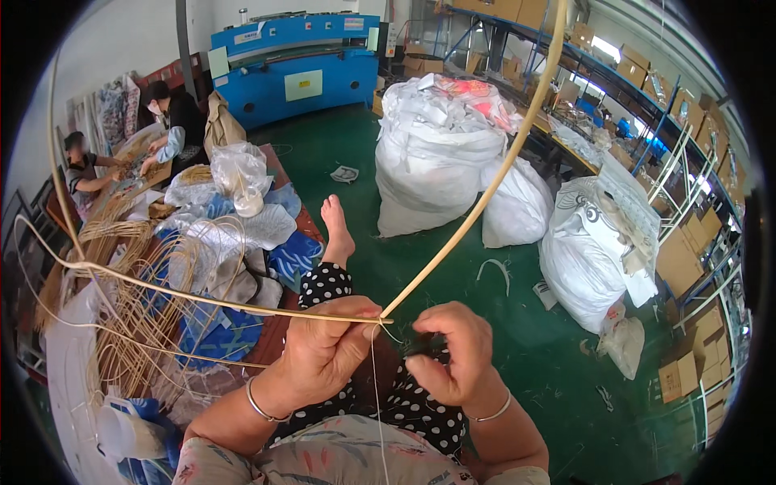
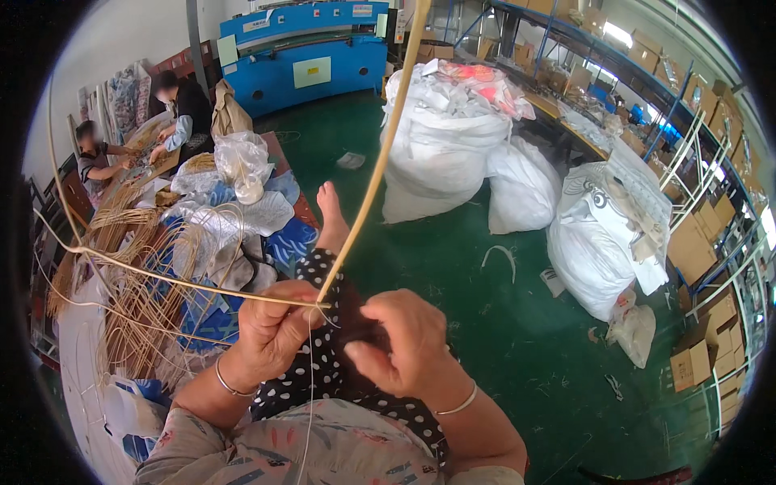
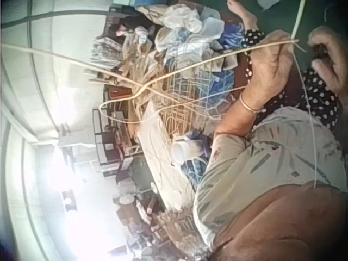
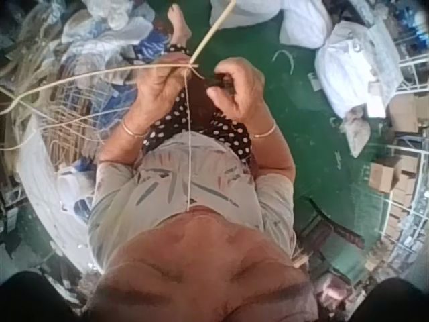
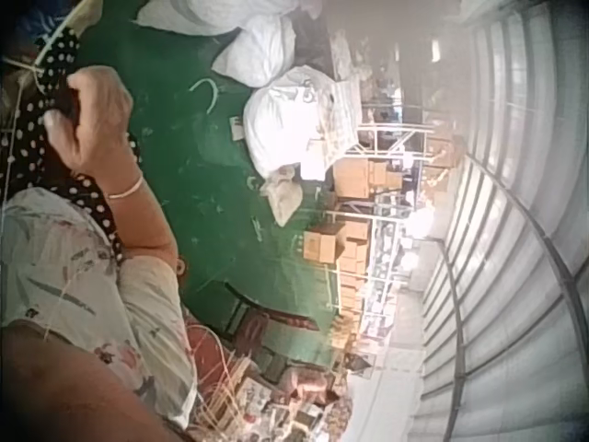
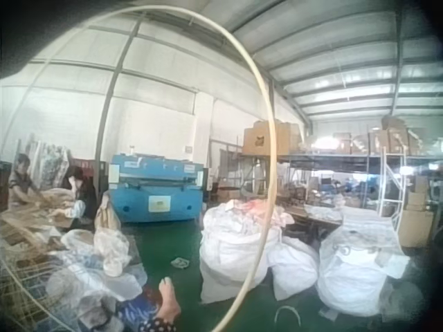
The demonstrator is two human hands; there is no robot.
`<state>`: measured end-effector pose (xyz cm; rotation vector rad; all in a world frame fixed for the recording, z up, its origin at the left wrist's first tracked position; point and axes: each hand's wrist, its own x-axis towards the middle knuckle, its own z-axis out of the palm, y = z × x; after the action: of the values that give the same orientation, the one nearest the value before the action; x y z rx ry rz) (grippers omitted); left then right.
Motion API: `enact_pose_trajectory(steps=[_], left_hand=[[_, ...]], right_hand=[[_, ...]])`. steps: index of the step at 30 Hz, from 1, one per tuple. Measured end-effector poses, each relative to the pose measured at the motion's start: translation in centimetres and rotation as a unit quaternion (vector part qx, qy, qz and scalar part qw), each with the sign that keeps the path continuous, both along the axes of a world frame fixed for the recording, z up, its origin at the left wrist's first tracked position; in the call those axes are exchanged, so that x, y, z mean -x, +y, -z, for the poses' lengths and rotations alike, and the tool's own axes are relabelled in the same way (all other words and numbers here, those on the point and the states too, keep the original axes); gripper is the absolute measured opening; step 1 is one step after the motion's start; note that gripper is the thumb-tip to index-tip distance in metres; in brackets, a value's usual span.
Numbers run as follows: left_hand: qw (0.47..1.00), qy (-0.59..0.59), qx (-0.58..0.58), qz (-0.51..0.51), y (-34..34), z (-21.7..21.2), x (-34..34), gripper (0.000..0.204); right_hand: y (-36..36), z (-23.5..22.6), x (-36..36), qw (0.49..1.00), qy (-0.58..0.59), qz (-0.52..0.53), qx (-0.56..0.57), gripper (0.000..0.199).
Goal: The person sits on the floor and weaves thin bamboo strips into a circular frame using a thin string. They wrap the string around the bamboo structure, pull it tight, and occasionally use a small tool to assist with the weaving process. The person handles the bamboo frame and string continuously to build up the woven pattern.
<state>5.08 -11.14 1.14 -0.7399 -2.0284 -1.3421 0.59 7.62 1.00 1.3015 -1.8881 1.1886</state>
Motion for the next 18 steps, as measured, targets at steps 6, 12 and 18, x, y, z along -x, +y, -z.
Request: enact_pose_trajectory(steps=[6, 12, 18], left_hand=[[0.998, -0.019, -0.04, 0.037, 1.0, -0.1, 0.4, 0.02], [0.997, -0.04, -0.046, 0.037, 1.2, -0.2, 0.3, 0.018], [0.999, -0.026, -0.031, 0.01, 1.4, 0.2, 0.6, 0.018]], right_hand=[[0.3, -0.7, 0.3, 0.977, 0.179, 0.111, -0.025, 0.037], [-0.2, -0.8, 0.3, 0.97, 0.21, 0.112, -0.041, 0.038], [-0.4, -0.8, 0.2, 0.969, 0.205, 0.125, -0.066, 0.032]])
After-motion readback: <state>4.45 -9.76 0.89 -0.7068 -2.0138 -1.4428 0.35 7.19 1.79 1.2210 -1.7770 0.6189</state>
